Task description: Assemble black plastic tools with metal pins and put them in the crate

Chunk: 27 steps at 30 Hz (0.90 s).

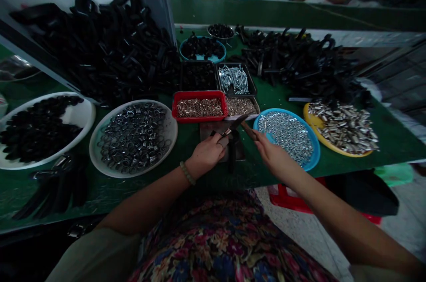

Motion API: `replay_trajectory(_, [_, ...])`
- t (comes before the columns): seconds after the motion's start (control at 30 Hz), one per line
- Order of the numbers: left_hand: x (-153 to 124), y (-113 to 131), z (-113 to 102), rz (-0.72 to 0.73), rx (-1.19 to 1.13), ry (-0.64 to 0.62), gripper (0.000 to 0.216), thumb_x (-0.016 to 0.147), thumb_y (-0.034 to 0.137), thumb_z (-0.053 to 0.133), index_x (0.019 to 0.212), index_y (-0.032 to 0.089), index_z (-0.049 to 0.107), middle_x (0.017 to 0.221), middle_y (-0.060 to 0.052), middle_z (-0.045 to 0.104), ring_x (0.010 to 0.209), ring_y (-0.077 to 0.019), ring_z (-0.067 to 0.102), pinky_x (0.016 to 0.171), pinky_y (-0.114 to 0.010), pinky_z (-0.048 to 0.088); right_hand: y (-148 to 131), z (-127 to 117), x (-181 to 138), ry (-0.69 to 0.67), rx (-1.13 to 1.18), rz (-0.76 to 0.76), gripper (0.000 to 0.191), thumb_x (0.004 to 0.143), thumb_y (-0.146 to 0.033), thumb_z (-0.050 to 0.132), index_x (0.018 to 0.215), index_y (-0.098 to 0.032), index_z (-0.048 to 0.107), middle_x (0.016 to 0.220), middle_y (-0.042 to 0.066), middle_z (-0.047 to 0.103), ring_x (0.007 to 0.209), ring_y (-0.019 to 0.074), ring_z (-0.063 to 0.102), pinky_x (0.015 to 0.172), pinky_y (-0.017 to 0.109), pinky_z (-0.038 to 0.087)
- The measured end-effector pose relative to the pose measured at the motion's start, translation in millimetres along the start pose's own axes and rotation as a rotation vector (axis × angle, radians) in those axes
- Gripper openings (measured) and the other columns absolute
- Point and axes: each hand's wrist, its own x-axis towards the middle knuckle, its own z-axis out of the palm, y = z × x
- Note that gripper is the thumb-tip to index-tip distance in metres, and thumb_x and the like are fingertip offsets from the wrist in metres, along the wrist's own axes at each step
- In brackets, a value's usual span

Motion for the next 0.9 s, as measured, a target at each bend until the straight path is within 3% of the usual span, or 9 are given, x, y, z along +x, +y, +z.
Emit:
replay_trajectory(0.13, [-1, 3, 4, 0.001, -0.031, 0.016, 0.033, 0.092, 0.024, 0.048, 0.125, 0.020, 0.053, 0.122, -0.010, 0.055, 0.099, -0.0211, 0.060, 0.088, -0.033, 0.049, -1, 1, 4, 0.102, -0.019, 0.036, 0.051, 0.097, -0.034, 0.028, 0.143, -0.015, 0.040, 0.101, 0.015, 0.072, 0.081, 0.0303, 0.071, 0.072, 0.041, 0.055])
replay_trajectory(0.27, [-8, 1, -5, -0.030, -0.019, -0.005, 0.036, 0.094, 0.029, 0.048, 0.128, 0.020, 0.052, 0.117, -0.008, 0.057, 0.096, -0.0200, 0.061, 0.087, -0.031, 0.049, -8, -5, 0, -0.005, -0.009, -0.016, 0.049, 0.096, -0.033, 0.030, 0.136, -0.012, 0.048, 0.103, 0.016, 0.072, 0.082, 0.0307, 0.072, 0.074, 0.043, 0.056])
replay_trajectory(0.4, [16, -19, -40, -0.111, -0.054, 0.238, 0.041, 0.098, 0.039, 0.039, 0.130, 0.019, 0.051, 0.118, -0.010, 0.058, 0.104, -0.0210, 0.059, 0.091, -0.032, 0.046, -14, -6, -18, 0.184, 0.089, -0.075, 0.053, 0.098, -0.038, 0.030, 0.146, -0.015, 0.036, 0.116, 0.015, 0.068, 0.091, 0.0277, 0.071, 0.077, 0.039, 0.057])
replay_trajectory(0.47, [52, -28, -56, -0.161, 0.002, 0.342, 0.039, 0.099, 0.038, 0.035, 0.116, 0.015, 0.062, 0.115, -0.012, 0.061, 0.104, -0.0229, 0.057, 0.092, -0.036, 0.043, -15, 0, -24, 0.101, 0.078, -0.103, 0.052, 0.097, -0.039, 0.030, 0.143, -0.015, 0.041, 0.113, 0.015, 0.070, 0.086, 0.0279, 0.072, 0.073, 0.038, 0.057])
replay_trajectory(0.5, [74, -29, -60, -0.146, 0.049, 0.334, 0.037, 0.098, 0.036, 0.037, 0.107, 0.014, 0.066, 0.110, -0.013, 0.063, 0.103, -0.0244, 0.057, 0.092, -0.038, 0.042, -15, 4, -25, 0.025, 0.059, -0.101, 0.052, 0.097, -0.039, 0.030, 0.140, -0.015, 0.044, 0.110, 0.016, 0.071, 0.083, 0.0285, 0.072, 0.071, 0.039, 0.057])
replay_trajectory(0.57, [119, -25, -61, -0.048, 0.140, 0.193, 0.029, 0.096, 0.028, 0.044, 0.099, 0.015, 0.069, 0.105, -0.012, 0.066, 0.105, -0.0261, 0.055, 0.091, -0.041, 0.040, -15, 10, -25, -0.053, 0.041, -0.084, 0.051, 0.097, -0.039, 0.029, 0.138, -0.013, 0.047, 0.106, 0.016, 0.072, 0.080, 0.0296, 0.072, 0.069, 0.040, 0.057])
replay_trajectory(0.67, [169, -11, -50, 0.008, 0.235, -0.026, 0.025, 0.091, 0.013, 0.047, 0.096, 0.014, 0.072, 0.104, -0.013, 0.068, 0.106, -0.0272, 0.057, 0.091, -0.043, 0.039, -11, 9, -26, 0.135, 0.091, -0.064, 0.051, 0.097, -0.038, 0.029, 0.140, -0.015, 0.044, 0.117, 0.017, 0.068, 0.093, 0.0299, 0.070, 0.076, 0.042, 0.056])
replay_trajectory(0.77, [186, -3, -38, -0.004, 0.247, -0.075, 0.026, 0.089, 0.010, 0.046, 0.095, 0.010, 0.072, 0.099, -0.016, 0.069, 0.100, -0.0278, 0.062, 0.086, -0.042, 0.042, -3, 2, -30, 0.287, 0.137, 0.007, 0.051, 0.096, -0.041, 0.033, 0.138, -0.017, 0.046, 0.115, 0.016, 0.068, 0.094, 0.0294, 0.070, 0.077, 0.042, 0.056])
replay_trajectory(0.9, [182, -6, -37, 0.012, 0.247, -0.041, 0.026, 0.090, 0.010, 0.046, 0.101, 0.010, 0.070, 0.103, -0.017, 0.067, 0.102, -0.0268, 0.062, 0.083, -0.036, 0.045, 12, -2, -32, 0.283, 0.184, 0.129, 0.054, 0.095, -0.045, 0.033, 0.137, -0.015, 0.046, 0.097, 0.015, 0.072, 0.073, 0.0281, 0.070, 0.065, 0.041, 0.055])
